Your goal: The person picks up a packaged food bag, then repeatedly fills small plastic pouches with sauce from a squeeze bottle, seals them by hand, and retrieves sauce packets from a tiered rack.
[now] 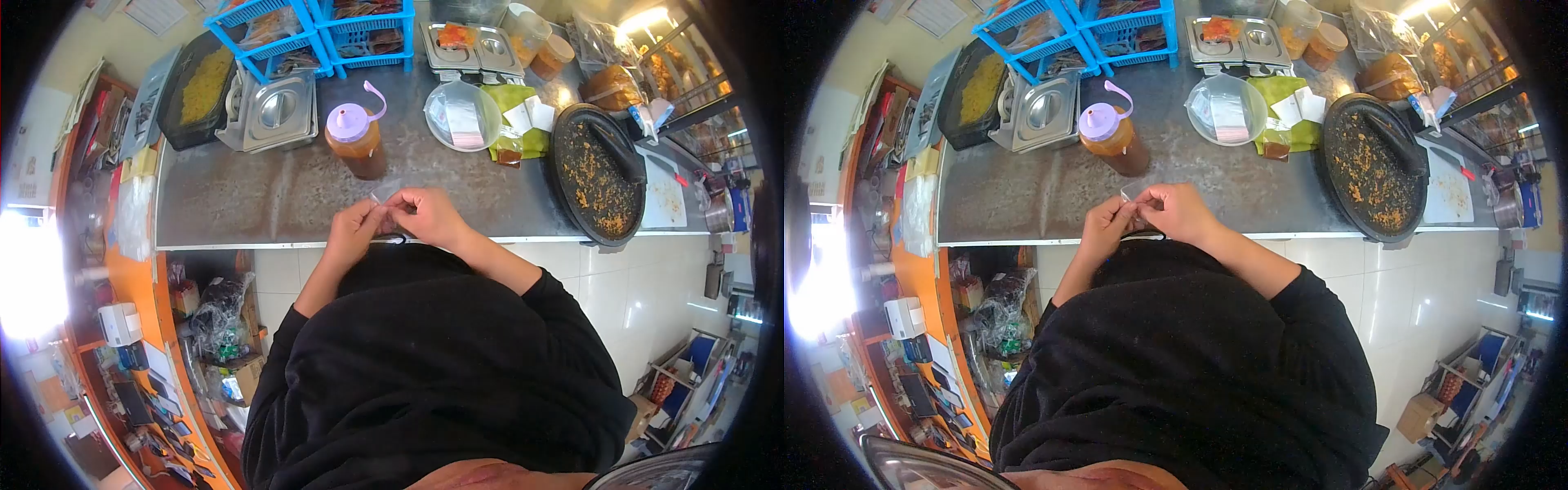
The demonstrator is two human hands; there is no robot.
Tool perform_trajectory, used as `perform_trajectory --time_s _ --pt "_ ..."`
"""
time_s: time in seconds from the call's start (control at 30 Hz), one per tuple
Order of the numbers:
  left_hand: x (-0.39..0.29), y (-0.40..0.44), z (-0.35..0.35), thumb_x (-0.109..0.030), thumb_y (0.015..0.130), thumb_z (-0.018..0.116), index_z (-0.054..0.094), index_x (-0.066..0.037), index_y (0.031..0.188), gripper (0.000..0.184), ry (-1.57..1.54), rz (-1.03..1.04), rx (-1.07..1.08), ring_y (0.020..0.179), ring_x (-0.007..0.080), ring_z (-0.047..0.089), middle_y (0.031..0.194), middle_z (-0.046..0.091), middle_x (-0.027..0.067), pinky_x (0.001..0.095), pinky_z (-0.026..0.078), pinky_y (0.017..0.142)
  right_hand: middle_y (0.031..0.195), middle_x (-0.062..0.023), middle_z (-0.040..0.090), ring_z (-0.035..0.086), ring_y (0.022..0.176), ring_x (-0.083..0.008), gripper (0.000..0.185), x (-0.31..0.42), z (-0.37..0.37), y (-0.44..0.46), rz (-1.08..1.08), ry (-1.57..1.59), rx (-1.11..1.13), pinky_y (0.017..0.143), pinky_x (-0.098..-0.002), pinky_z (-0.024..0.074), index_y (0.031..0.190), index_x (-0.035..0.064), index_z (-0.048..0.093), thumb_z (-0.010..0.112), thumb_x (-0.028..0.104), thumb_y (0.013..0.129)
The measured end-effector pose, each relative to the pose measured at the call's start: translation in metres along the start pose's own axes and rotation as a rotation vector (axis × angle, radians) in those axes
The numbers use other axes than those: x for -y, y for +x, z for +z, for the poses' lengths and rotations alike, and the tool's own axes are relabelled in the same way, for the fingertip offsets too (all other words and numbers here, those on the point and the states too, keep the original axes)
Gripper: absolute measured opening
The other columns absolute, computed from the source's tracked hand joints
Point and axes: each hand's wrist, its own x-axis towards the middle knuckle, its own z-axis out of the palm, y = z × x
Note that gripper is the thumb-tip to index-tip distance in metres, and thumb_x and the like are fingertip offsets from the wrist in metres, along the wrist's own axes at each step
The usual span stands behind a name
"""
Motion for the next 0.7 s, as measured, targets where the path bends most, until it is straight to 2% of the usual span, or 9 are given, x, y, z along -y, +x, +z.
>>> perform_trajectory --time_s 0.1,0.17,0.27,0.33,0.43,0.53,0.63,0.67,0.7 --pt "0.006 -0.009 -0.005 -0.012 0.091 0.060 0.057 -0.001 0.070 0.024 0.389 0.067 -0.006 0.057 0.0059 0.051 0.063 0.057 0.0006 0.0228 0.041 0.052 0.081 -0.0121 0.070 0.069 0.074 -0.0218 0.018 0.000 0.012 -0.003 -0.031 -0.103 -0.112 0.068 -0.0317 0.0529 0.096 0.0019 0.066 0.068 0.012 0.081" --pt "0.010 -0.009 -0.005 -0.012 0.089 0.059 0.056 -0.001 0.068 0.024 0.279 0.009 -0.044 0.056 0.0072 0.054 0.062 0.058 0.0017 0.0230 0.041 0.051 0.079 -0.0095 0.068 0.068 0.074 -0.0251 0.014 -0.003 0.016 0.003 -0.087 -0.187 -0.204 0.068 -0.0338 0.0527 0.091 0.0039 0.066 0.068 0.011 0.080" --pt "-0.007 -0.007 -0.022 -0.011 0.087 0.060 0.056 -0.002 0.066 0.024 0.096 -0.124 -0.056 0.055 0.0083 0.057 0.060 0.056 0.0016 0.0231 0.043 0.051 0.075 -0.0071 0.062 0.062 0.071 -0.0248 0.018 0.002 0.011 0.005 -0.482 -0.471 -0.080 0.065 -0.0345 0.0506 0.092 0.0111 0.068 0.069 0.008 0.075" --pt "-0.005 -0.003 -0.041 -0.012 0.087 0.061 0.055 -0.001 0.068 0.024 0.106 -0.210 0.000 0.058 0.0074 0.058 0.063 0.057 0.0009 0.0230 0.043 0.052 0.075 -0.0065 0.059 0.061 0.073 -0.0274 0.007 0.016 0.012 0.002 -0.525 -0.626 0.047 0.065 -0.0388 0.0500 0.085 0.0110 0.065 0.067 0.012 0.078" --pt "0.003 0.004 -0.058 -0.015 0.087 0.064 0.060 0.000 0.086 0.016 0.256 -0.154 0.018 0.072 0.0091 0.061 0.079 0.062 0.0026 0.0243 0.047 0.063 0.079 -0.0061 0.059 0.061 0.076 -0.0282 0.005 0.031 0.014 0.004 -0.648 -0.626 0.083 0.066 -0.0408 0.0500 0.080 0.0123 0.064 0.065 0.017 0.082" --pt "-0.015 -0.005 -0.052 -0.019 0.083 0.071 0.058 0.000 0.110 0.035 -0.100 -0.008 0.122 0.090 0.0109 0.060 0.095 0.063 0.0036 0.0267 0.048 0.078 0.084 -0.0054 0.060 0.061 0.080 -0.0269 0.005 0.030 0.013 0.010 -0.591 -0.618 0.205 0.066 -0.0412 0.0502 0.082 0.0131 0.064 0.063 0.018 0.084" --pt "-0.025 -0.006 -0.058 -0.021 0.078 0.078 0.050 0.000 0.124 0.057 0.049 -0.168 0.573 0.098 0.0136 0.058 0.101 0.061 0.0036 0.0298 0.046 0.088 0.090 -0.0070 0.061 0.060 0.087 -0.0277 0.006 0.027 0.019 0.016 -0.524 -0.531 0.298 0.068 -0.0414 0.0499 0.085 0.0106 0.063 0.064 0.016 0.084" --pt "-0.023 -0.006 -0.056 -0.016 0.079 0.078 0.053 0.000 0.121 0.052 0.047 -0.249 0.495 0.098 0.0143 0.060 0.099 0.062 0.0040 0.0307 0.047 0.087 0.091 -0.0080 0.061 0.060 0.089 -0.0284 0.006 0.026 0.020 0.021 -0.524 -0.486 0.314 0.070 -0.0414 0.0498 0.086 0.0094 0.063 0.065 0.015 0.084" --pt "-0.014 -0.006 -0.059 -0.014 0.080 0.077 0.053 -0.001 0.121 0.050 -0.062 -0.257 0.415 0.098 0.0149 0.060 0.099 0.062 0.0045 0.0309 0.047 0.087 0.096 -0.0093 0.061 0.060 0.094 -0.0289 0.011 0.020 0.020 0.027 -0.586 -0.431 0.135 0.072 -0.0410 0.0489 0.090 0.0082 0.063 0.067 0.014 0.082"
